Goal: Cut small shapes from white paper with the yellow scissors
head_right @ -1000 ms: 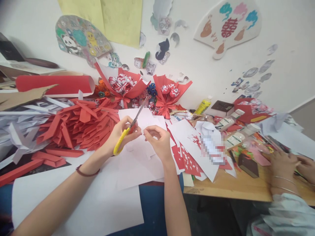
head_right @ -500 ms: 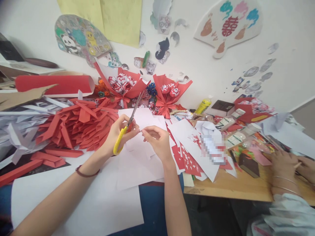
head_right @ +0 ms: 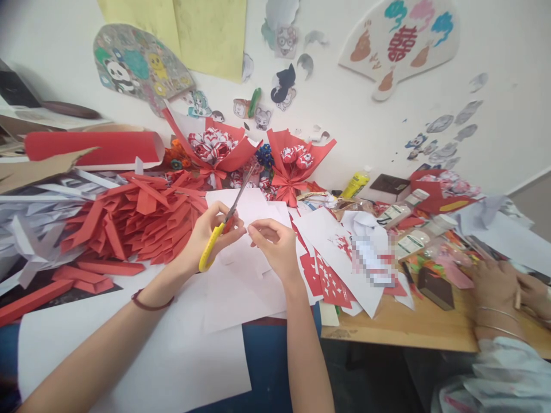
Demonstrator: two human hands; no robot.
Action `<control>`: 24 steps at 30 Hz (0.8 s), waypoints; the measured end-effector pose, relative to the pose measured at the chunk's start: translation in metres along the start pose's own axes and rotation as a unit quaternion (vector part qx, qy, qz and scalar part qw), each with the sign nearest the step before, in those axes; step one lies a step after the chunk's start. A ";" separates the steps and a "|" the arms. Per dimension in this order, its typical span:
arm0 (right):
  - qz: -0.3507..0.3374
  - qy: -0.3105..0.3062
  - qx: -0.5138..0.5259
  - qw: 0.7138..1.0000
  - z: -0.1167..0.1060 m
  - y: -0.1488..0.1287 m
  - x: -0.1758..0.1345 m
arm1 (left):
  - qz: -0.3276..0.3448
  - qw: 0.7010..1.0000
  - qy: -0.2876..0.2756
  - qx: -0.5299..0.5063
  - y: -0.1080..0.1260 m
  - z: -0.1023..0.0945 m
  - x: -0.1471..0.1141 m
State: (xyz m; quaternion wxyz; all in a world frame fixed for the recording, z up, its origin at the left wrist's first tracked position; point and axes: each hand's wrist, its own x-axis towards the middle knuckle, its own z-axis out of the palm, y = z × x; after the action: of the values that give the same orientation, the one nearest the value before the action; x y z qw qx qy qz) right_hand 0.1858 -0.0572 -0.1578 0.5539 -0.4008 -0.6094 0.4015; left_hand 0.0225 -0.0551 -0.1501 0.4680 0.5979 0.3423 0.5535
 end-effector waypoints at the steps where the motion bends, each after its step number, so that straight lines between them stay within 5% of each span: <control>1: 0.001 -0.002 -0.001 1.000 0.000 0.000 0.000 | 0.000 1.000 -0.001 0.001 -0.001 0.000 0.000; 14: -0.006 -0.001 0.004 1.000 0.000 -0.002 -0.001 | 0.030 0.999 -0.015 0.042 -0.005 -0.001 -0.001; 24: 0.005 -0.002 0.007 1.000 0.000 -0.002 -0.001 | 0.030 0.999 0.029 -0.004 -0.006 -0.001 0.002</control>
State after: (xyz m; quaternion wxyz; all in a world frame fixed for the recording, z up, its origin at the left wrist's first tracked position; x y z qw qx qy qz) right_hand 0.1855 -0.0586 -0.1566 0.5532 -0.3994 -0.6056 0.4096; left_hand 0.0225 -0.0511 -0.1547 0.4435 0.5894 0.3352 0.5861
